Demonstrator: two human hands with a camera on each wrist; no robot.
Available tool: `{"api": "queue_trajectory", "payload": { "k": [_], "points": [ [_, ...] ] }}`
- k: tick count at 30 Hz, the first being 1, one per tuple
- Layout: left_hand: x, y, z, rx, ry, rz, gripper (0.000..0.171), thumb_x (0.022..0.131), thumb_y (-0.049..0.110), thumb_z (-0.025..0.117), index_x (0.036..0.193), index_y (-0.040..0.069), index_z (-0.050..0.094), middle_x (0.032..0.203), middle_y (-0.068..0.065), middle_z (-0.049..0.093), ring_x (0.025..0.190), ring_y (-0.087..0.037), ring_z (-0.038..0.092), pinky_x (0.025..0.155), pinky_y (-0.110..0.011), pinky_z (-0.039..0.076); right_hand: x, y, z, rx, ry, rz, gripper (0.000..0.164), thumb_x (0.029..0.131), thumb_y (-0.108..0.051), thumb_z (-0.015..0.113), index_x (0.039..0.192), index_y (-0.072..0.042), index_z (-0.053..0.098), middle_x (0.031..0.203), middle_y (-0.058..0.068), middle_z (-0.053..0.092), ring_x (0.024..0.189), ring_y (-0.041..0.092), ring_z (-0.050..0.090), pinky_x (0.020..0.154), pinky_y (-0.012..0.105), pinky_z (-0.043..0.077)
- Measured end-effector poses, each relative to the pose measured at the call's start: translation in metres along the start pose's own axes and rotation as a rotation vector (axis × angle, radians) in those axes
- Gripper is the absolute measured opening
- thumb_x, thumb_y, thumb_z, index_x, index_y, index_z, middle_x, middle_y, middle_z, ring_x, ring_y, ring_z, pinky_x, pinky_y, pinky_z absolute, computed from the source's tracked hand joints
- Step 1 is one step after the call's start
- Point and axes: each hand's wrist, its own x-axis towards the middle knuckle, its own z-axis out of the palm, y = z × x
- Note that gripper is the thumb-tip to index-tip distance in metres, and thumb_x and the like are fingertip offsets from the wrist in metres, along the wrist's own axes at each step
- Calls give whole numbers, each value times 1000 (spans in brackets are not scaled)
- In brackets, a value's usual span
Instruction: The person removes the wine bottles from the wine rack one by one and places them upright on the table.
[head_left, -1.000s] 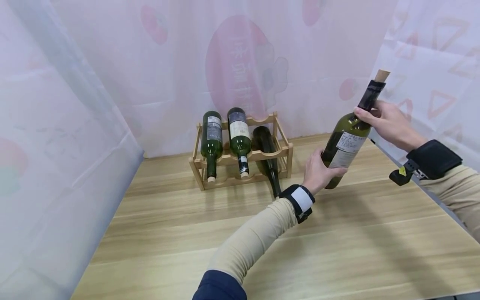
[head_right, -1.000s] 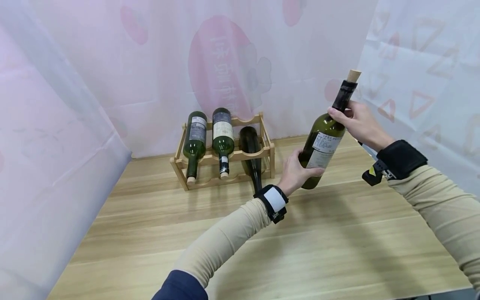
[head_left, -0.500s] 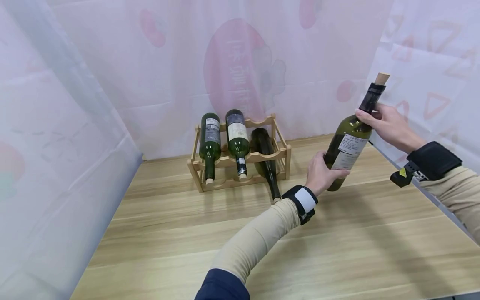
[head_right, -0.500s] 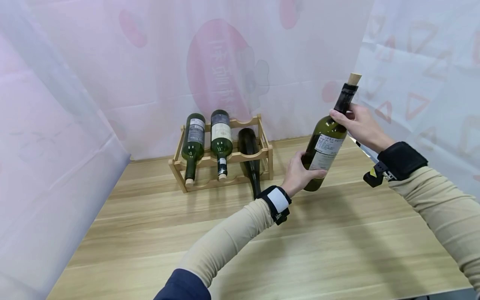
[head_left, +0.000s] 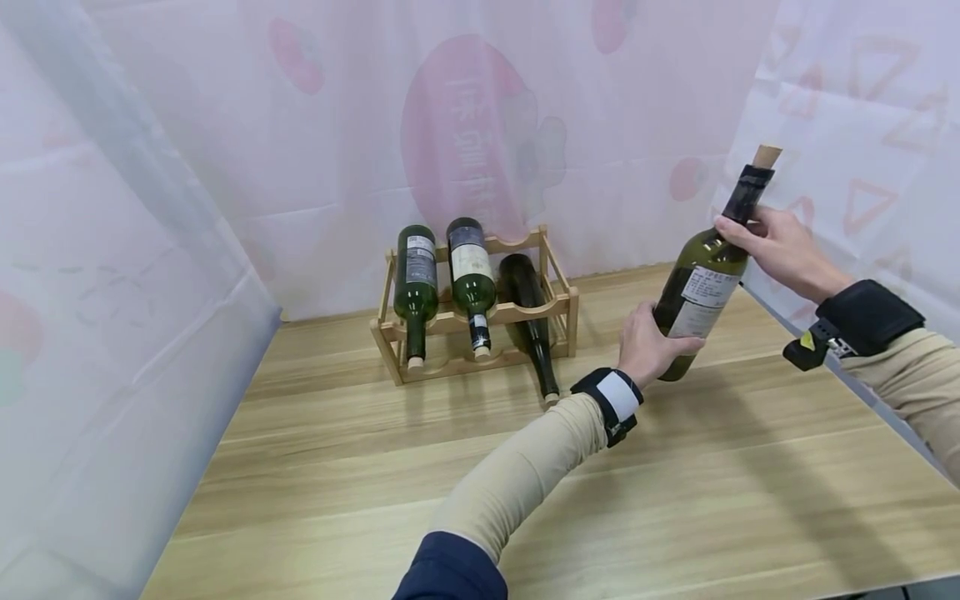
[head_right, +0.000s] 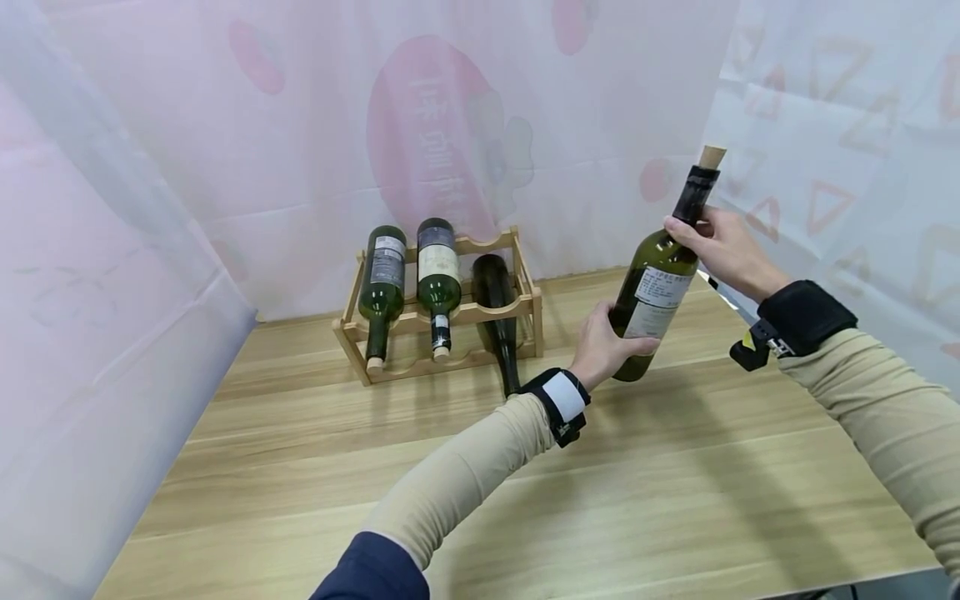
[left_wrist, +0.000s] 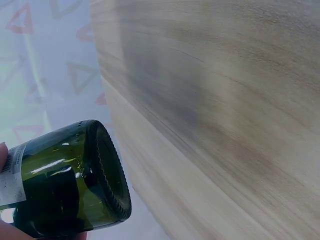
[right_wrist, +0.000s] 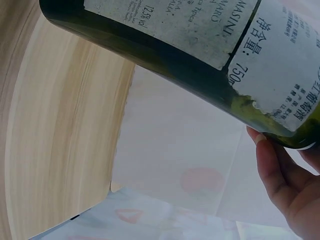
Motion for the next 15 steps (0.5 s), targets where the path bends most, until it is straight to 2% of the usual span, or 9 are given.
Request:
{"api": "queue_trajectory", "payload": {
  "k": [2, 4, 7, 9, 11, 15],
  "points": [
    [0, 1, 1, -1, 0, 0, 62, 68, 34, 88, 118, 16, 57, 106, 4, 64, 95, -6, 59, 81, -19, 49, 0, 0, 0, 3, -1, 4, 47, 100, -41, 46, 117, 2, 51, 121, 34, 56, 82, -16, 47, 71, 13, 37],
    [0, 2, 1, -3, -2, 0, 62, 68, 34, 88, 118, 16, 57, 106, 4, 64, 94, -6, 59, 81, -20, 49, 0, 1, -1, 6, 3, 3, 46, 100, -41, 46, 116, 2, 52, 116, 29, 60, 81, -15, 48, 71, 12, 38],
    [0, 2, 3, -2, -5, 0, 61, 68, 34, 88, 118, 16, 57, 106, 4, 64, 94, -6, 59, 80, -19, 49, 1, 3, -1, 22, 7, -1, 44, 100, -40, 47, 115, 1, 52, 103, 8, 66, 82, -13, 50, 70, 12, 38],
    [1, 3, 4, -1, -6, -1, 61, 68, 34, 88, 117, 16, 57, 105, 4, 64, 94, -6, 59, 80, -19, 49, 1, 5, -2, 32, 9, -6, 43, 99, -40, 48, 113, 0, 53, 94, -7, 64, 82, -12, 51, 70, 12, 38],
    [1, 3, 5, 4, -6, 0, 60, 68, 34, 87, 117, 17, 57, 105, 5, 64, 94, -5, 59, 80, -19, 48, 0, 6, -2, 38, 8, -9, 42, 100, -40, 48, 113, 0, 53, 89, -17, 60, 82, -11, 52, 70, 12, 38],
    [0, 3, 8, 16, -5, 2, 59, 68, 35, 87, 115, 17, 56, 104, 5, 64, 93, -6, 59, 79, -19, 48, -1, 8, -2, 41, 5, -12, 42, 100, -39, 47, 114, 1, 52, 88, -19, 59, 82, -9, 52, 70, 13, 38]
  ]
}}
